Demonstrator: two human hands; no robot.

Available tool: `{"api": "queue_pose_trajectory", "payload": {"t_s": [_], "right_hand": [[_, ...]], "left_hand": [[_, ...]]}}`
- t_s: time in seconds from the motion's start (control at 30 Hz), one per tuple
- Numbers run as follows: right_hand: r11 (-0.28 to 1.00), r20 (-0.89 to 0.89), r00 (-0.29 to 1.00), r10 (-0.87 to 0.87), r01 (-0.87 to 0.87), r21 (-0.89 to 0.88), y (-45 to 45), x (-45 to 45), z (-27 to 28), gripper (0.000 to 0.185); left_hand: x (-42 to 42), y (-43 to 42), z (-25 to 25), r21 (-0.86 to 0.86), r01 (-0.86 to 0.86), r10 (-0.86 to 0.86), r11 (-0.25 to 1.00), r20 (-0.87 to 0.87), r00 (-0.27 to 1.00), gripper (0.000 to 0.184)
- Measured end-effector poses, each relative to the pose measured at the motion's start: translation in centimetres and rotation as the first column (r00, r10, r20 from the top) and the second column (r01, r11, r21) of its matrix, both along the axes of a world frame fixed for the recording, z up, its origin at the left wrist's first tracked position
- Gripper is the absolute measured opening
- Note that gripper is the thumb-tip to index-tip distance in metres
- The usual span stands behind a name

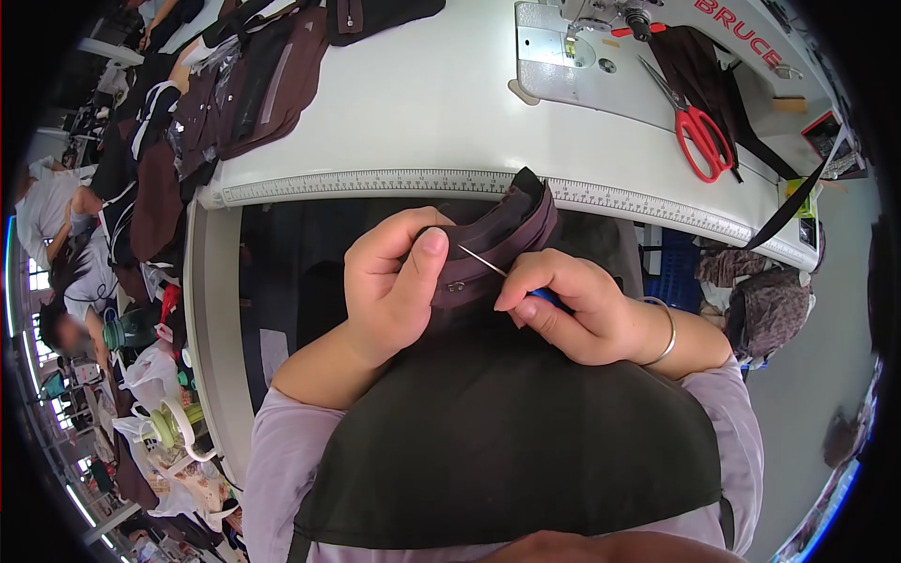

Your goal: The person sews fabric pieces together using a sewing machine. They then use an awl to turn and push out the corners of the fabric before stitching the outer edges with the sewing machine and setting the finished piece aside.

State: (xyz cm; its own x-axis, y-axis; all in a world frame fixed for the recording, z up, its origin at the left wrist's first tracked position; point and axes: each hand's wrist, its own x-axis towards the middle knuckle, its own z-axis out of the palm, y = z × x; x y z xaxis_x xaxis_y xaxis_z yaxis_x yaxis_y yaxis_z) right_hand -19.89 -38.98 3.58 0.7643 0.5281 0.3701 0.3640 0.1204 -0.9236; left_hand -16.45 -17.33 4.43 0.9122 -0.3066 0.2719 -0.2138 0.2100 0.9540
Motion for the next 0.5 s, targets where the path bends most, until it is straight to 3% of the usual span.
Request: {"api": "queue_pose_trajectory", "payload": {"t_s": [0.5], "right_hand": [[1.0, 0.031, 0.999, 0.019, -0.02, 0.016, -0.05, 0.14, 0.21, 0.014]], "left_hand": [[0.21, 0.18, 0.35, 0.019, 0.023, -0.024, 1.0, 0.094, 0.995, 0.021]]}}
